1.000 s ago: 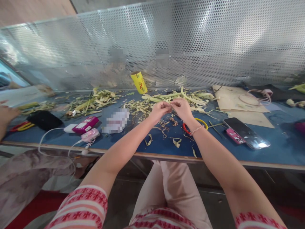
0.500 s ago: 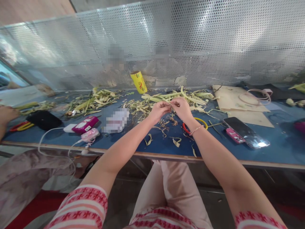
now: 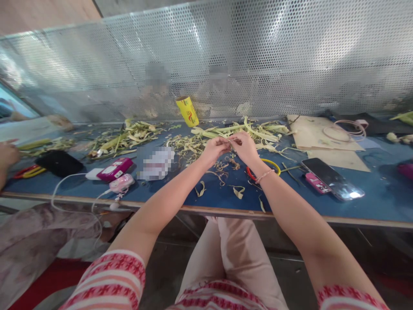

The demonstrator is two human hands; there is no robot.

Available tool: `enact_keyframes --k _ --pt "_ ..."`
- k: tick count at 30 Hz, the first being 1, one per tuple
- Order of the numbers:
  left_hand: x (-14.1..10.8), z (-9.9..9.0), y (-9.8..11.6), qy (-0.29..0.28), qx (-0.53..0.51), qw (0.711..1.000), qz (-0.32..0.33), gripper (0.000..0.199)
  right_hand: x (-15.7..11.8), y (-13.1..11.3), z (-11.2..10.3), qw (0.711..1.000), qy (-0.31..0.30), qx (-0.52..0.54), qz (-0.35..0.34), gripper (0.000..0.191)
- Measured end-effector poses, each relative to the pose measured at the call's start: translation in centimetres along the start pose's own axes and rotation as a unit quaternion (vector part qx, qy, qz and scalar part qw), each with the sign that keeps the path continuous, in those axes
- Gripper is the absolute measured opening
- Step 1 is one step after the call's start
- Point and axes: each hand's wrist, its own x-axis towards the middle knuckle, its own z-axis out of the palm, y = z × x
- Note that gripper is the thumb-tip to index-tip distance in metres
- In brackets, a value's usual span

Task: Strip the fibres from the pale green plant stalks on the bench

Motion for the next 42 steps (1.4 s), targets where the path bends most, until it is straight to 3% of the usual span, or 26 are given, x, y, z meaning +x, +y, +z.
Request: enact_keyframes --k 9,16,28,42 --pt "0.1 -0.1 0.0 -0.004 -0.003 1.000 0.007 0.013 -0.1 -0.1 -0.1 0.999 0.005 -0.028 -0.019 0.017" --pt "-0.1 -0.1 0.1 0.005 0.005 1.000 0.010 0.011 0.0 -0.1 0.1 1.000 0.002 0.000 0.001 0.014" --pt "0.3 -0.2 0.0 0.012 -0.001 1.000 0.009 0.013 0.5 0.9 0.3 0.995 0.029 0.069 0.065 0.030" --pt "0.1 -0.3 0.3 0.013 -0.001 1.000 0.010 0.017 1.2 2.0 0.1 0.988 0.070 0.116 0.075 0.021"
